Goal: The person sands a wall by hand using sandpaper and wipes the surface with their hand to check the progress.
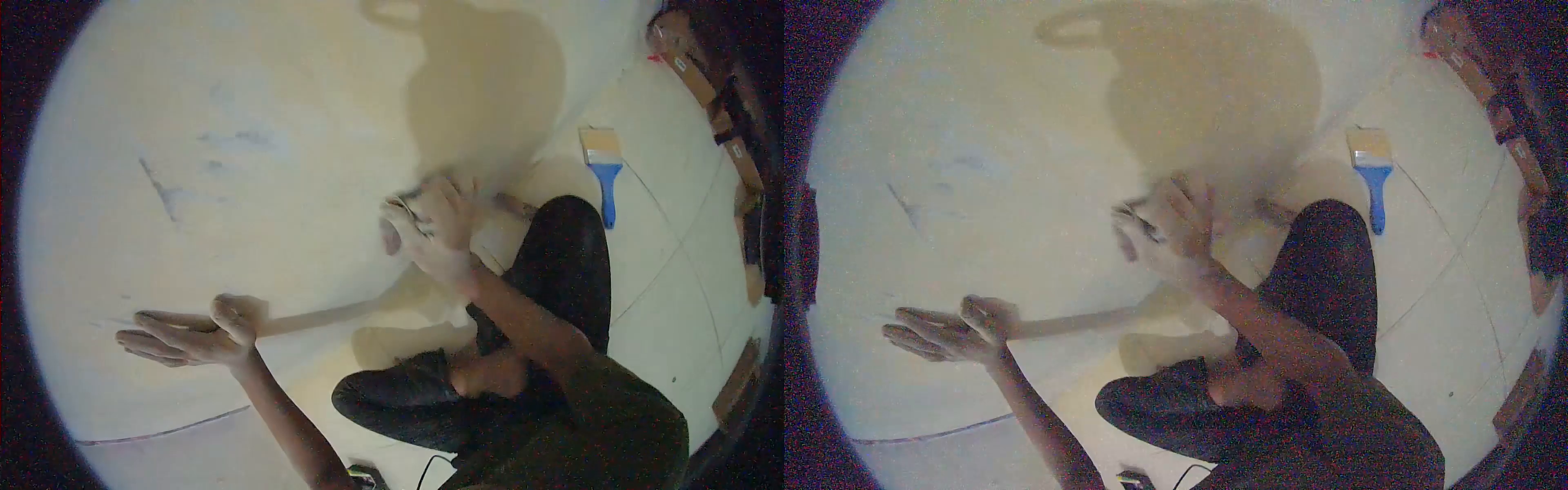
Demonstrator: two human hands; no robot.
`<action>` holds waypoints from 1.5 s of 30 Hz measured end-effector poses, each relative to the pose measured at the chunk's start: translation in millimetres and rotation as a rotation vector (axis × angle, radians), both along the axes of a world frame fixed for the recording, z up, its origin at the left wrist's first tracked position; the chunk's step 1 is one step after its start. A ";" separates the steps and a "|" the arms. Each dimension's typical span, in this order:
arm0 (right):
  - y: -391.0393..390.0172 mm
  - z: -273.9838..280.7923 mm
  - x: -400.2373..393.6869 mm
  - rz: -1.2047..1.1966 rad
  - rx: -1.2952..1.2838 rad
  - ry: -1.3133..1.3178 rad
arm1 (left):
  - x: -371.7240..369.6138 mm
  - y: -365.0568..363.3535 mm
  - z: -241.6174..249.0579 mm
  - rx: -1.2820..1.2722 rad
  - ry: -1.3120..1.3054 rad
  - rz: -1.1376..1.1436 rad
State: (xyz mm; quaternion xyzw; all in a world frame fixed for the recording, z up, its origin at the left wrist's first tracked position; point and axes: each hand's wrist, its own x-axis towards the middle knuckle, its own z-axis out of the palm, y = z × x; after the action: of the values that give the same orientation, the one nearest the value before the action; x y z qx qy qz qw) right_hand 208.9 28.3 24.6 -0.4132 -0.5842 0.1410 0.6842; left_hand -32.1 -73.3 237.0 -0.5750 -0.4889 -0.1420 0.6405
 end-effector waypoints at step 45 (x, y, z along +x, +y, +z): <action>-21.0 -56.6 -31.0 0.031 -0.154 0.020 | -15.4 4.6 -18.9 0.017 -0.053 0.032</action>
State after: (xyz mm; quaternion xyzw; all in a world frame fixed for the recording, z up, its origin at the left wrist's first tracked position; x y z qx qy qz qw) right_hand 177.9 7.3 -31.9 -0.4541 -0.5710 0.2002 0.6540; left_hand -47.4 -68.7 218.1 -0.5576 -0.5137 -0.1511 0.6343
